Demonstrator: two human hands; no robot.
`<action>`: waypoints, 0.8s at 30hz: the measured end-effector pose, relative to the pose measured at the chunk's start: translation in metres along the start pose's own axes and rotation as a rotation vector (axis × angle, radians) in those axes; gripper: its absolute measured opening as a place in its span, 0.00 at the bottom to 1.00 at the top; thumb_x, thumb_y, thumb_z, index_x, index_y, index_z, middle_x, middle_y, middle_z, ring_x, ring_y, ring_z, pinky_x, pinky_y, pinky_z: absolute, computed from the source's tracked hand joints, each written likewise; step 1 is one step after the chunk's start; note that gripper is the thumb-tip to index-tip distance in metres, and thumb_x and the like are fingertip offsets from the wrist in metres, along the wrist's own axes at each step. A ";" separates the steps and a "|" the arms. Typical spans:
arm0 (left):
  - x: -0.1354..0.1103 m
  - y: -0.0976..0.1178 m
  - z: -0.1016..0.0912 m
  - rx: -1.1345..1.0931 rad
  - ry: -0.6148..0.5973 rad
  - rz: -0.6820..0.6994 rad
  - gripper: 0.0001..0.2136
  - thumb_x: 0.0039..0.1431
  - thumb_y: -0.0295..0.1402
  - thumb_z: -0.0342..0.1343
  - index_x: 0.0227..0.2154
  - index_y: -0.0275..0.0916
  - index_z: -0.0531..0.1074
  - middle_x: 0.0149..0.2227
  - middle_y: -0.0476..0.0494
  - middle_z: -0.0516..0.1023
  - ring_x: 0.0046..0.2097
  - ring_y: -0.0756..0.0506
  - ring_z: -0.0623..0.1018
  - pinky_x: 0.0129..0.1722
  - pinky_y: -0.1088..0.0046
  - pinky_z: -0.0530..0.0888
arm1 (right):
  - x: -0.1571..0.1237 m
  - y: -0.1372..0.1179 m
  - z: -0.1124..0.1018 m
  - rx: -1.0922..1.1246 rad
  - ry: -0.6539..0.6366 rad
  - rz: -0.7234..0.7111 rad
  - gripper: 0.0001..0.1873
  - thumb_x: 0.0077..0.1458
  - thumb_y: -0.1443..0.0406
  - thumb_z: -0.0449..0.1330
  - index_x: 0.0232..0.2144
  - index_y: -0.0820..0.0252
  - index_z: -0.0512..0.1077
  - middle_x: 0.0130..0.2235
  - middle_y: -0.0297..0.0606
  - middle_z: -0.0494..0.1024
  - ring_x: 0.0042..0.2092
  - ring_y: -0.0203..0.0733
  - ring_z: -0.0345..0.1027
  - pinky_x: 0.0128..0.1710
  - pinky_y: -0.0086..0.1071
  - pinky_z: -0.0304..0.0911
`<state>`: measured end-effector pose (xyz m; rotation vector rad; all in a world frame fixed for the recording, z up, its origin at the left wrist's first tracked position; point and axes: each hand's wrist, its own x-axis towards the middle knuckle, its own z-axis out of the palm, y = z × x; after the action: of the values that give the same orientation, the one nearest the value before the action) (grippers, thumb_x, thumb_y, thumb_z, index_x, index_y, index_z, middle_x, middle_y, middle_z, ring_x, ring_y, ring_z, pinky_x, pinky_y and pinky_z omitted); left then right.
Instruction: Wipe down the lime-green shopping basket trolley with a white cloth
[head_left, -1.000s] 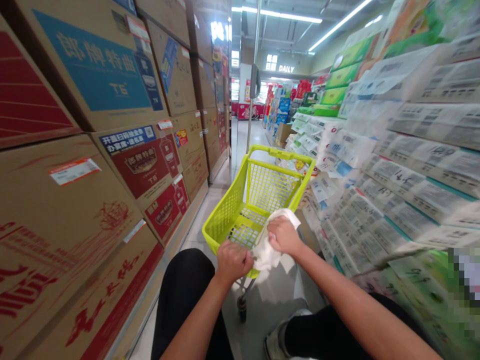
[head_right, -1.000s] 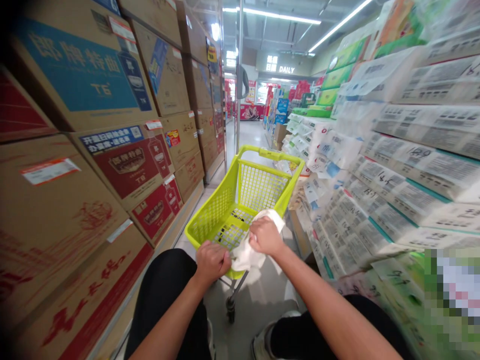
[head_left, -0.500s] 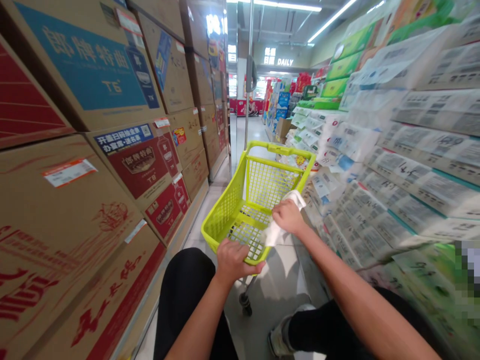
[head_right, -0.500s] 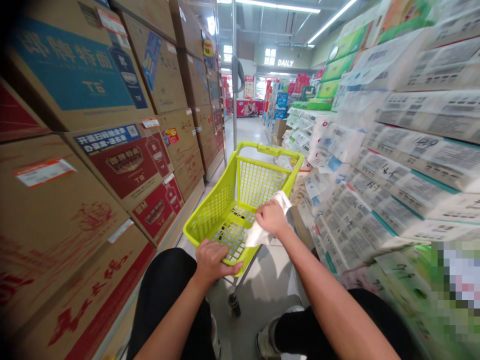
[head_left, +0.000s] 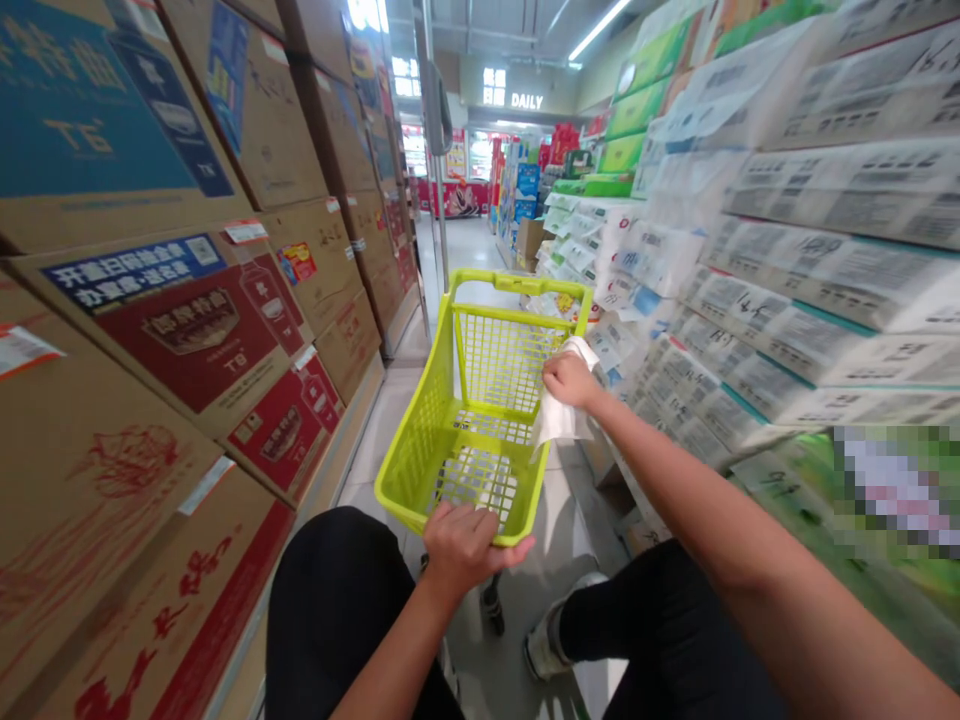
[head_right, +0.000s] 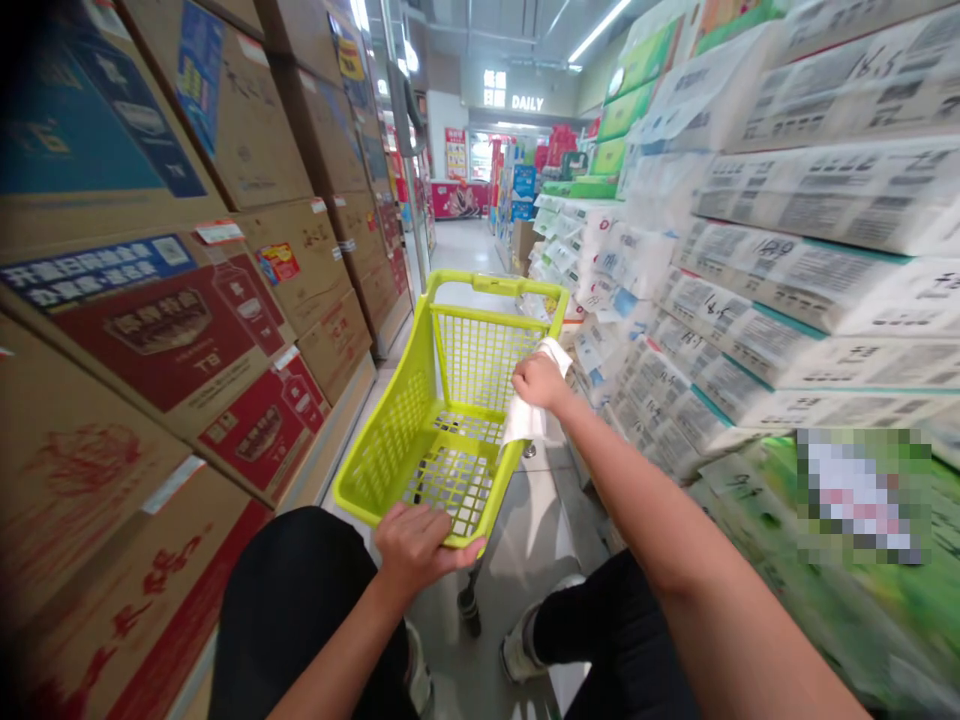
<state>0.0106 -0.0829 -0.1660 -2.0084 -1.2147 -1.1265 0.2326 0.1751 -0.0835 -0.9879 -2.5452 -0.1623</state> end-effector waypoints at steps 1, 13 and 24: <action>0.000 0.002 0.001 -0.002 0.004 0.004 0.25 0.50 0.55 0.60 0.16 0.42 0.59 0.15 0.53 0.63 0.22 0.49 0.65 0.28 0.65 0.54 | 0.008 0.012 -0.003 -0.040 0.015 0.008 0.14 0.50 0.66 0.49 0.16 0.59 0.66 0.23 0.42 0.72 0.29 0.41 0.59 0.36 0.35 0.50; 0.002 -0.005 0.003 0.058 -0.034 -0.065 0.24 0.56 0.55 0.54 0.16 0.42 0.60 0.15 0.50 0.64 0.22 0.49 0.66 0.29 0.65 0.54 | -0.065 -0.111 0.033 0.350 0.085 -0.109 0.09 0.47 0.62 0.50 0.18 0.56 0.62 0.23 0.33 0.68 0.31 0.40 0.60 0.42 0.37 0.49; 0.009 0.005 0.021 0.050 -0.090 -0.113 0.21 0.53 0.50 0.59 0.17 0.42 0.61 0.16 0.50 0.68 0.23 0.48 0.68 0.29 0.65 0.54 | -0.038 -0.046 0.013 0.259 0.076 -0.031 0.10 0.49 0.67 0.50 0.32 0.57 0.70 0.46 0.43 0.72 0.50 0.48 0.62 0.56 0.44 0.51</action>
<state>0.0252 -0.0652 -0.1685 -1.9929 -1.4038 -1.0574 0.2227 0.1205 -0.1089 -0.8262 -2.4359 0.1170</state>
